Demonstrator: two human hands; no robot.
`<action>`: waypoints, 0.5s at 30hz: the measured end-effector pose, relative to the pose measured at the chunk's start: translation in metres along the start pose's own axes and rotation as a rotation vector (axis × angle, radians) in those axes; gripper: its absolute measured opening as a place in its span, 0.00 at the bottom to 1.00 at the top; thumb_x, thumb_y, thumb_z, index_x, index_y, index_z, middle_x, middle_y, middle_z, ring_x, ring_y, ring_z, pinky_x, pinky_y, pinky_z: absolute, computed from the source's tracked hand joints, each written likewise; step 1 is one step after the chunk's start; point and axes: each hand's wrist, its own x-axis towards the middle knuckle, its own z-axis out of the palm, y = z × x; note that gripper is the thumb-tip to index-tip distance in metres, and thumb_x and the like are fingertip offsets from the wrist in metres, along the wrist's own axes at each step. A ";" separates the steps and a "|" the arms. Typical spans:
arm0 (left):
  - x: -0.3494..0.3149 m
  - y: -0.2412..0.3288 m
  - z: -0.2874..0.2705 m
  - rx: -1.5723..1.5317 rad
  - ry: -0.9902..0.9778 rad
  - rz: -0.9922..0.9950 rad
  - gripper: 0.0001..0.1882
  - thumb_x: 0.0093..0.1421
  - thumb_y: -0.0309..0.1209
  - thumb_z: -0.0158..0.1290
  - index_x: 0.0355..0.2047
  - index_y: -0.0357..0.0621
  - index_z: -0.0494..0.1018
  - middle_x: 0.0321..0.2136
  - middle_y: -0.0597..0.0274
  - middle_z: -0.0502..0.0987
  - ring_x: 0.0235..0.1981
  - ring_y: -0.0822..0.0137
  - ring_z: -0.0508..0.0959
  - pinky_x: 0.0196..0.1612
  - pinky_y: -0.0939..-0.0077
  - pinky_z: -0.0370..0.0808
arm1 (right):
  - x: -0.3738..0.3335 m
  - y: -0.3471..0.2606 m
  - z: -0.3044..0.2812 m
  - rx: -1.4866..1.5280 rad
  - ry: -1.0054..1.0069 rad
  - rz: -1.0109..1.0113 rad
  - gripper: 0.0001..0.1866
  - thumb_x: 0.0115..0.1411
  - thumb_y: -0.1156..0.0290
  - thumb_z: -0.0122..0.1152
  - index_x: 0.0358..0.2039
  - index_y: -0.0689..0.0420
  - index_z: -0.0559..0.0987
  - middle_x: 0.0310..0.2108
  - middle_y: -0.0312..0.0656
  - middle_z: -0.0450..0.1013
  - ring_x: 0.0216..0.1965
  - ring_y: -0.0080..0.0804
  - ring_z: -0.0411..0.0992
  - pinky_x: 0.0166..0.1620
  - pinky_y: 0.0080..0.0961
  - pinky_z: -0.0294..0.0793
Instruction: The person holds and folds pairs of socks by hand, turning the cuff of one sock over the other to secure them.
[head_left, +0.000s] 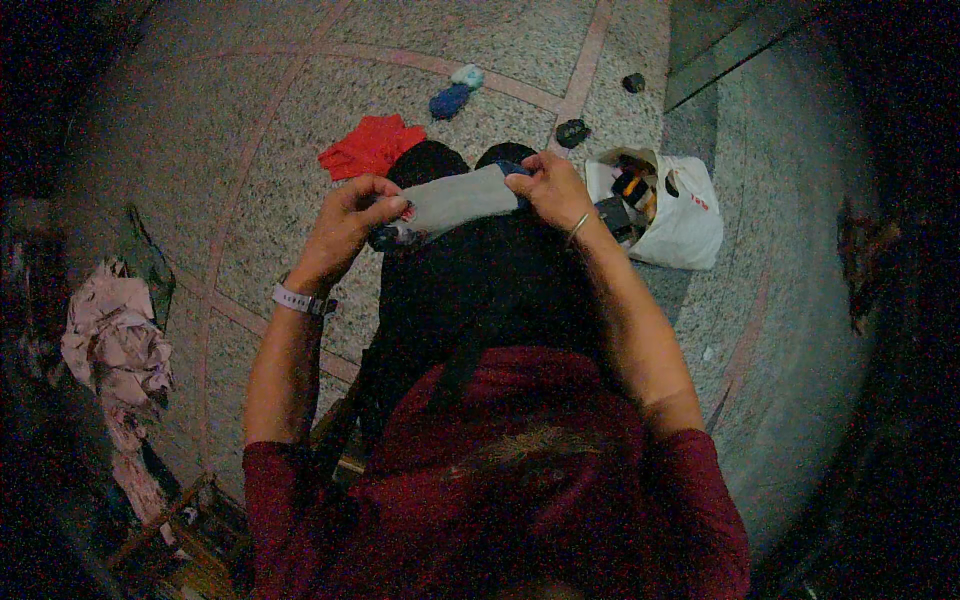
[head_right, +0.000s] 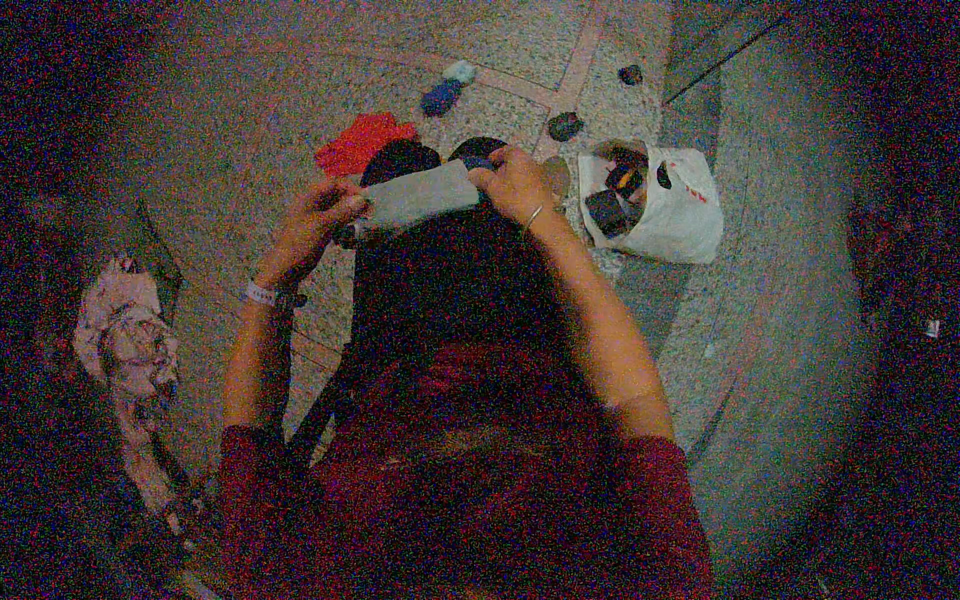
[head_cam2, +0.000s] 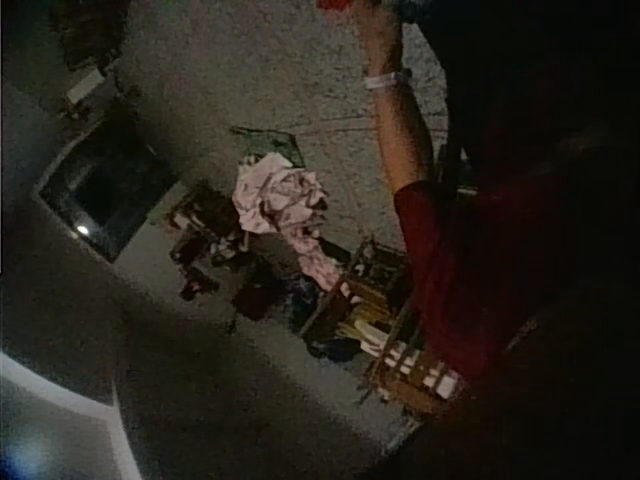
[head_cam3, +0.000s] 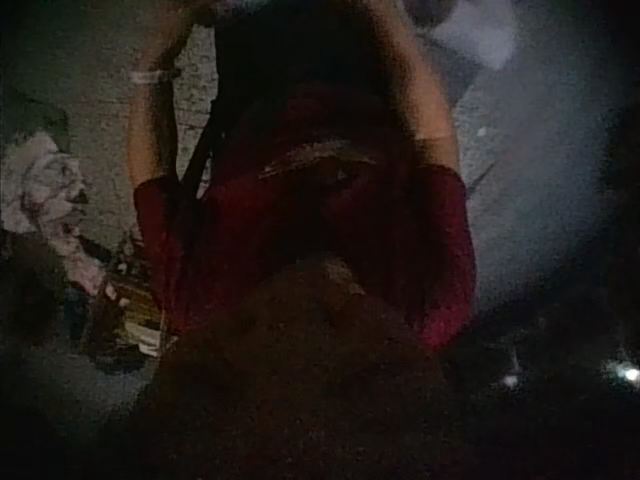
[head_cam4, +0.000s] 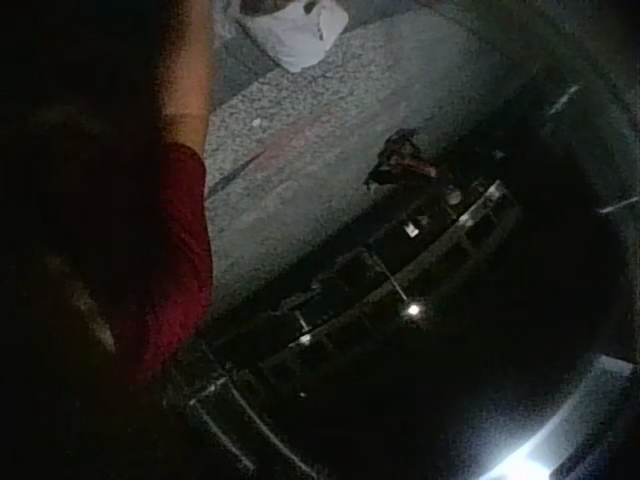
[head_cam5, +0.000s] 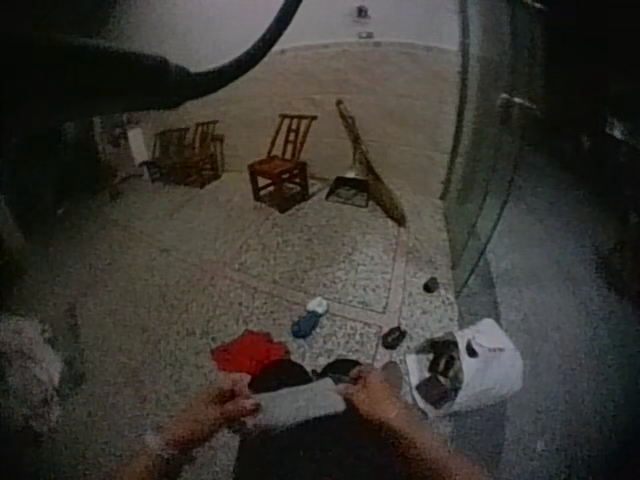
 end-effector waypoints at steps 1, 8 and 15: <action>0.003 0.000 -0.001 0.060 -0.016 0.007 0.14 0.56 0.38 0.58 0.34 0.38 0.74 0.28 0.64 0.77 0.32 0.73 0.74 0.37 0.78 0.70 | 0.000 -0.002 -0.003 -0.019 -0.023 0.005 0.25 0.47 0.57 0.70 0.38 0.63 0.77 0.24 0.46 0.74 0.27 0.37 0.74 0.32 0.31 0.72; 0.006 -0.032 -0.003 0.201 0.068 0.190 0.20 0.53 0.41 0.60 0.38 0.39 0.72 0.37 0.57 0.74 0.41 0.66 0.73 0.43 0.70 0.70 | 0.000 -0.003 0.001 -0.204 -0.073 -0.141 0.23 0.47 0.57 0.69 0.35 0.63 0.76 0.22 0.47 0.72 0.27 0.36 0.71 0.33 0.32 0.70; 0.007 -0.026 -0.004 0.263 -0.034 0.152 0.17 0.54 0.40 0.59 0.37 0.42 0.68 0.36 0.60 0.71 0.37 0.65 0.71 0.41 0.72 0.68 | 0.000 -0.015 -0.026 0.088 -0.121 -0.118 0.19 0.50 0.61 0.66 0.34 0.61 0.72 0.27 0.41 0.71 0.29 0.31 0.68 0.35 0.28 0.68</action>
